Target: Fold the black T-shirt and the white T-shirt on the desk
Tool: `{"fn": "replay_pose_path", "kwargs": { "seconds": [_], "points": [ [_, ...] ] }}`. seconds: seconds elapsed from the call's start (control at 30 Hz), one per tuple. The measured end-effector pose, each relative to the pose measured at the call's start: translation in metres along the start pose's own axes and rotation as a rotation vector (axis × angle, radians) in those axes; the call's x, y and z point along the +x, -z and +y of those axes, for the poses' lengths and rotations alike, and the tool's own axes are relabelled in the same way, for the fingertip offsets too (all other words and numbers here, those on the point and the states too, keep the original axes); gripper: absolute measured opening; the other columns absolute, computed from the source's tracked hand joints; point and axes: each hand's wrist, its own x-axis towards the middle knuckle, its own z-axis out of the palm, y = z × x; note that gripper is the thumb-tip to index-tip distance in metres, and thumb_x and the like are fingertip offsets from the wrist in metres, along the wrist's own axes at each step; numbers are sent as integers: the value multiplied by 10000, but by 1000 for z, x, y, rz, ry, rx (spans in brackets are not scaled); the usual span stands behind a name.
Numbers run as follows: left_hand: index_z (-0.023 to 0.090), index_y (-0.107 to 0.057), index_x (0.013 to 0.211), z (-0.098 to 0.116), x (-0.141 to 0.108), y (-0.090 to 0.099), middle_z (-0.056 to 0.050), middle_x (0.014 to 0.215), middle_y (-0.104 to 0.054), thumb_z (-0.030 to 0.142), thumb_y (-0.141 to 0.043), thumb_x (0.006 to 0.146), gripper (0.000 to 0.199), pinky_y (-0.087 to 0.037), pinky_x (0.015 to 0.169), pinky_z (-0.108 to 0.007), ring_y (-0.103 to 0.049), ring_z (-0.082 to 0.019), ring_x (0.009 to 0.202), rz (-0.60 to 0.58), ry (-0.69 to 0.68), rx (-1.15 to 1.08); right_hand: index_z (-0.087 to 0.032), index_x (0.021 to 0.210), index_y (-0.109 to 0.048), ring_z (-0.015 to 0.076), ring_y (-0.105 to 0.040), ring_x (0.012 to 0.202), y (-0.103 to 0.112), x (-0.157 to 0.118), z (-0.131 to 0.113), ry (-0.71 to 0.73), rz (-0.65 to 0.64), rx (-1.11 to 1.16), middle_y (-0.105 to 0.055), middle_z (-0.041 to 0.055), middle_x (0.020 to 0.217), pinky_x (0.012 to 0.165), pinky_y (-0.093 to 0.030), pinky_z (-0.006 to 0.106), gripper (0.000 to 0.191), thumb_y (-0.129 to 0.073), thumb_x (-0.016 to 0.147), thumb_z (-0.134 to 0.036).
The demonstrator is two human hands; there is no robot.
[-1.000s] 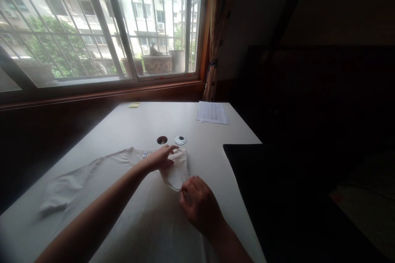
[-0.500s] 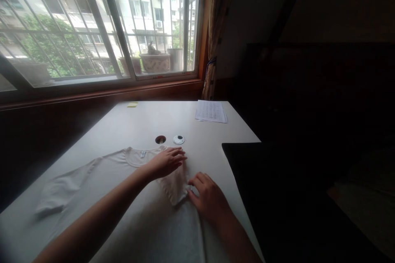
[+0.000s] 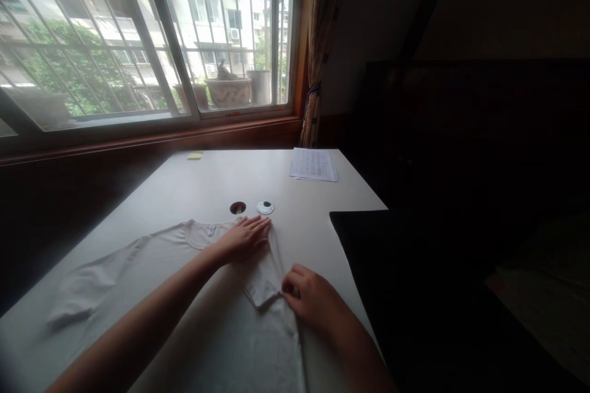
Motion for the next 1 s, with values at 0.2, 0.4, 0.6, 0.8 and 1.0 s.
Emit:
{"fn": "replay_pose_path", "kwargs": {
  "seconds": [0.2, 0.4, 0.6, 0.8, 1.0],
  "points": [
    [162, -509, 1387, 7, 23, 2, -120, 1138, -719, 278, -607, 964, 449, -479, 1005, -460, -629, -299, 1115, 114, 206, -88, -228, 974, -646, 141, -609, 789, -2, 0, 1, 18, 34, -5, -621, -20, 912, 734, -447, 249, 205, -637, 827, -85],
    [194, -493, 1385, 10, 38, -2, -22, 906, -750, 187, -695, 847, 574, -540, 803, -324, -702, -238, 886, 65, 297, -238, -229, 984, -629, 142, -606, 794, -1, 0, 0, 29, 32, -13, -620, -20, 915, 729, -436, 252, 205, -624, 832, -91],
    [175, -500, 1372, 16, 48, -5, -40, 960, -709, 69, -594, 845, 546, -533, 821, -299, -687, -211, 907, 100, 324, -294, -228, 966, -642, 148, -609, 814, -1, 0, 0, 25, 18, -24, -618, -11, 928, 747, -448, 253, 201, -615, 825, -87],
    [181, -468, 1396, 13, 50, -12, -99, 1173, -610, 23, -551, 860, 564, -548, 858, -328, -657, -201, 968, 146, 275, -251, -225, 933, -688, 139, -617, 797, 2, 0, -3, 19, -8, -16, -613, -1, 940, 740, -468, 242, 165, -610, 850, -104],
    [228, -540, 1354, 13, 39, -7, -114, 1309, -548, 160, -543, 977, 383, -524, 971, -433, -612, -264, 1123, 174, 129, -145, -262, 1043, -758, 146, -628, 820, 4, -1, 0, 47, -29, -2, -622, 17, 970, 755, -488, 251, 270, -594, 888, -114]
  ]
}}
